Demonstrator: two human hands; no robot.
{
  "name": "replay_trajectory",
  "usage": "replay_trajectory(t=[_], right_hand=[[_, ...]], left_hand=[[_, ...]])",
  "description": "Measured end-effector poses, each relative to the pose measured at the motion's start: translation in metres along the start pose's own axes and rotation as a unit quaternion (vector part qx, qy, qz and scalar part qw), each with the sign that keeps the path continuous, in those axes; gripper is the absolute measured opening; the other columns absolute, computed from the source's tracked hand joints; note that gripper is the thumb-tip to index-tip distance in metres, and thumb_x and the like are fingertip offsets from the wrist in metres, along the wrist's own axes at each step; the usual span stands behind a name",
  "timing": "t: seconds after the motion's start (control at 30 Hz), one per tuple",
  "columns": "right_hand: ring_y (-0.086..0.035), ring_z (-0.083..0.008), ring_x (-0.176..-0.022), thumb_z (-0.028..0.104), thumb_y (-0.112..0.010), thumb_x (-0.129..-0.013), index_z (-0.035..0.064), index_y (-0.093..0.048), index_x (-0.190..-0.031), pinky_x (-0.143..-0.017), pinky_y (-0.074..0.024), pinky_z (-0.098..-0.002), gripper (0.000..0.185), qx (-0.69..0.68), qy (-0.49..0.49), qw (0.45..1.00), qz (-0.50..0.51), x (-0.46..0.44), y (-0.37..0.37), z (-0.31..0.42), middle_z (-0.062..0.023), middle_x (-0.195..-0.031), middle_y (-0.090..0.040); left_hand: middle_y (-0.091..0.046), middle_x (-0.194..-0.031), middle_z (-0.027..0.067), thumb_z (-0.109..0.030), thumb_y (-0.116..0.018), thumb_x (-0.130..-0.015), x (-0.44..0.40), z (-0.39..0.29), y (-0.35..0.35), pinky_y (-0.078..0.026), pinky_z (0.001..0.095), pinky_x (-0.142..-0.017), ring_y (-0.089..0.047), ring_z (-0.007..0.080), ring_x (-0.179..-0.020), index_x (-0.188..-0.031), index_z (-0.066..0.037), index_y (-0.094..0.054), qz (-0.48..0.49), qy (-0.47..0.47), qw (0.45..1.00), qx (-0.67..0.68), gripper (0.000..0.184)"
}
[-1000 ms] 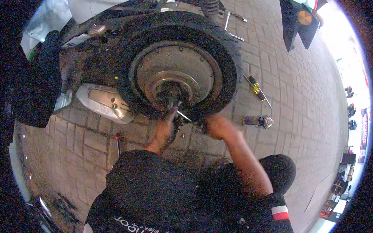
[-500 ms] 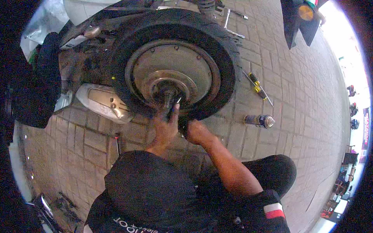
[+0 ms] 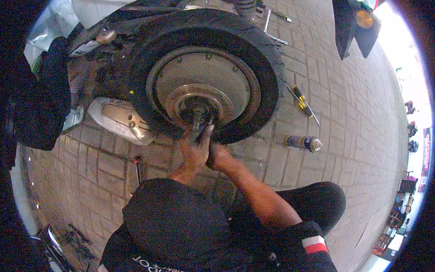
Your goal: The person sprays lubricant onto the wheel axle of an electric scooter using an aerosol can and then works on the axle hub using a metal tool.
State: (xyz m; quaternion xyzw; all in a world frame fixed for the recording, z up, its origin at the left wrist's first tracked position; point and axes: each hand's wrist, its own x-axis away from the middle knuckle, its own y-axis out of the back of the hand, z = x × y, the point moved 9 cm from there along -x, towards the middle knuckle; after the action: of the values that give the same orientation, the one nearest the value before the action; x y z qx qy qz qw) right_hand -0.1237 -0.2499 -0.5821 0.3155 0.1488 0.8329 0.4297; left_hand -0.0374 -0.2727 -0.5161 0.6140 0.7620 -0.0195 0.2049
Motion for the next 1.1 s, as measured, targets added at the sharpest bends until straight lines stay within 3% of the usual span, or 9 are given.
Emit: replay_trajectory(t=[0.07,0.13,0.27,0.33,0.57,0.8,0.87,0.97,1.1], right_hand=[[-0.057,-0.0430,-0.103,0.017,-0.066,-0.078,-0.0011,-0.056,-0.112,-0.086,-0.0466,-0.0446,0.040,0.014,-0.042,0.998,0.046,-0.003,-0.010,-0.005,-0.0269,-0.109,-0.061],[-0.059,-0.0429,-0.104,0.020,-0.063,-0.081,0.0040,-0.059,-0.115,-0.089,-0.0470,-0.0469,0.038,-0.027,0.037,0.999,-0.027,-0.009,-0.009,-0.005,-0.0240,-0.112,-0.063],[-0.056,-0.0425,-0.109,0.019,-0.060,-0.083,0.0049,-0.058,-0.117,-0.093,-0.0446,-0.0477,0.037,-0.010,0.029,0.998,-0.046,-0.007,-0.011,-0.024,-0.0241,-0.116,-0.061],[-0.051,-0.0400,-0.117,0.020,-0.063,-0.082,0.0020,-0.055,-0.123,-0.097,-0.0418,-0.0440,0.045,0.034,-0.047,0.998,-0.006,0.003,-0.007,-0.038,-0.0250,-0.127,-0.053],[-0.051,-0.0421,-0.117,0.015,-0.057,-0.083,0.0014,-0.053,-0.124,-0.096,-0.0421,-0.0450,0.043,0.057,-0.121,0.987,0.093,0.023,0.025,-0.005,-0.0259,-0.123,-0.056],[-0.055,-0.0477,-0.102,0.014,-0.058,-0.080,0.0000,-0.055,-0.116,-0.085,-0.0450,-0.0496,0.039,-0.049,-0.101,0.992,-0.056,0.018,-0.006,-0.028,-0.0286,-0.109,-0.060],[-0.056,-0.0485,-0.099,0.017,-0.063,-0.079,0.0003,-0.055,-0.117,-0.083,-0.0456,-0.0500,0.042,-0.041,-0.013,0.992,-0.115,0.014,-0.004,-0.032,-0.0289,-0.107,-0.061],[-0.055,-0.0486,-0.100,0.020,-0.067,-0.077,0.0004,-0.054,-0.117,-0.083,-0.0451,-0.0499,0.046,-0.057,0.045,0.992,-0.107,0.007,0.004,-0.023,-0.0296,-0.106,-0.060],[-0.056,-0.0432,-0.109,0.015,-0.059,-0.082,0.0025,-0.056,-0.119,-0.091,-0.0443,-0.0478,0.039,-0.040,-0.021,0.998,-0.047,0.004,0.003,-0.018,-0.0261,-0.117,-0.060]], left_hand=[[-0.067,-0.084,0.0186,-0.014,-0.069,-0.084,-0.001,0.003,0.000,-0.050,0.0405,-0.067,-0.065,0.0352,-0.076,-0.097,-0.002,-0.069,0.002,0.018,1.000,-0.001,0.018],[-0.068,-0.084,0.0184,-0.014,-0.069,-0.084,-0.003,0.003,0.001,-0.050,0.0403,-0.068,-0.065,0.0348,-0.077,-0.098,-0.002,-0.069,0.003,0.034,0.999,-0.001,0.019],[-0.069,-0.085,0.0178,-0.016,-0.070,-0.083,-0.005,0.000,0.001,-0.050,0.0384,-0.070,-0.066,0.0327,-0.078,-0.096,-0.002,-0.069,0.023,0.057,0.998,0.010,0.019],[-0.069,-0.086,0.0175,-0.016,-0.071,-0.083,-0.005,-0.002,-0.003,-0.050,0.0378,-0.070,-0.067,0.0317,-0.077,-0.096,-0.002,-0.069,0.033,0.056,0.998,0.020,0.019],[-0.070,-0.086,0.0160,-0.018,-0.070,-0.085,0.007,0.013,-0.020,-0.050,0.0376,-0.068,-0.067,0.0291,-0.075,-0.093,-0.001,-0.069,0.012,0.094,0.992,0.080,0.019],[-0.069,-0.084,0.0172,-0.020,-0.068,-0.086,-0.003,0.001,-0.001,-0.050,0.0391,-0.066,-0.067,0.0318,-0.073,-0.090,-0.001,-0.070,-0.003,0.041,0.999,0.029,0.019],[-0.069,-0.085,0.0174,-0.019,-0.068,-0.086,0.000,0.006,-0.011,-0.050,0.0395,-0.067,-0.066,0.0326,-0.073,-0.090,-0.001,-0.070,0.022,0.061,0.997,0.044,0.018],[-0.068,-0.086,0.0177,-0.017,-0.069,-0.085,0.005,0.010,-0.018,-0.049,0.0402,-0.067,-0.065,0.0338,-0.073,-0.090,-0.001,-0.070,0.037,0.040,0.998,0.024,0.017],[-0.068,-0.086,0.0171,-0.014,-0.070,-0.084,0.007,0.017,-0.015,-0.048,0.0408,-0.069,-0.063,0.0343,-0.074,-0.090,-0.001,-0.070,-0.001,0.008,0.999,0.031,0.015]])
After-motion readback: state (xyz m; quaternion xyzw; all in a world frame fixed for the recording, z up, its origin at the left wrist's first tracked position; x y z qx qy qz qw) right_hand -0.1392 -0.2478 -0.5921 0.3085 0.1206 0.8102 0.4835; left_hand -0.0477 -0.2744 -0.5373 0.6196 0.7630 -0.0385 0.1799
